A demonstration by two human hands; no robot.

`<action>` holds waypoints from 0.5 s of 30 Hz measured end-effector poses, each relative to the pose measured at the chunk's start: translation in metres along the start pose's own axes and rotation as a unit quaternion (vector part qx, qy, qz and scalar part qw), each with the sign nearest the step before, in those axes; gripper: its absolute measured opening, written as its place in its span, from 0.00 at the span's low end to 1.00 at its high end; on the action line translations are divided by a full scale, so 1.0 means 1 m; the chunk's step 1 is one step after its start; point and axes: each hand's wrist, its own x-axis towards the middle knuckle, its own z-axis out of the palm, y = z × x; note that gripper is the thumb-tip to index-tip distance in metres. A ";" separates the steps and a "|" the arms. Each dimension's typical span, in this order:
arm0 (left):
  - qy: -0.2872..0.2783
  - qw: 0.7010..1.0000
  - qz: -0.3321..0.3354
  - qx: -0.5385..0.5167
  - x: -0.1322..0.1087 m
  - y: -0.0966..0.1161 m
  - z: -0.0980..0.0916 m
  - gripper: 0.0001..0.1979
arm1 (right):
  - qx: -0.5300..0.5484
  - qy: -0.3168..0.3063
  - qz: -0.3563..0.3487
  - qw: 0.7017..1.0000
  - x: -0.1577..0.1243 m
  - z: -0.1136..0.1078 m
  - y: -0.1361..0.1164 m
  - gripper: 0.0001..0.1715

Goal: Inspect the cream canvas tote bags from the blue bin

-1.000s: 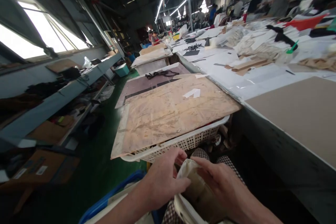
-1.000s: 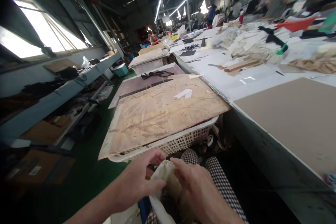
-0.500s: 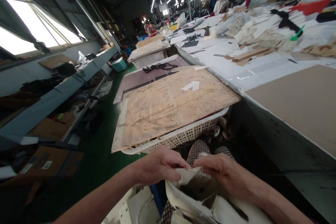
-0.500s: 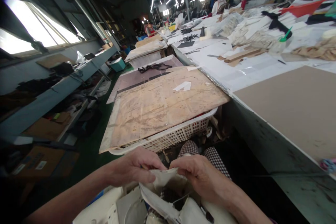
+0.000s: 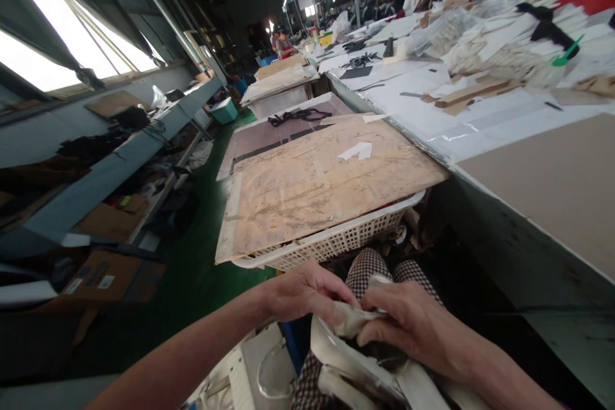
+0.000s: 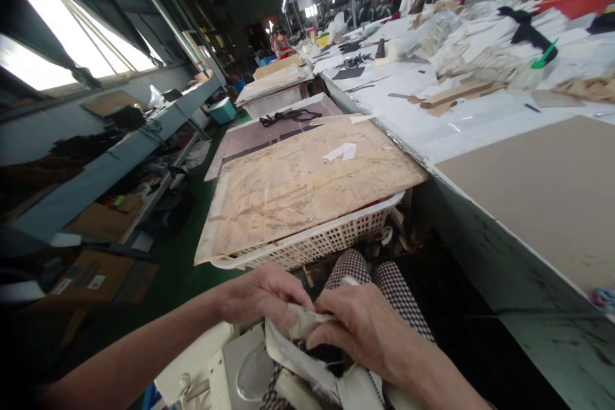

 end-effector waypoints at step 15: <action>0.156 0.956 0.126 0.212 -0.019 -0.021 0.029 0.10 | 0.041 -0.019 0.028 0.999 -0.001 0.009 -0.025 0.25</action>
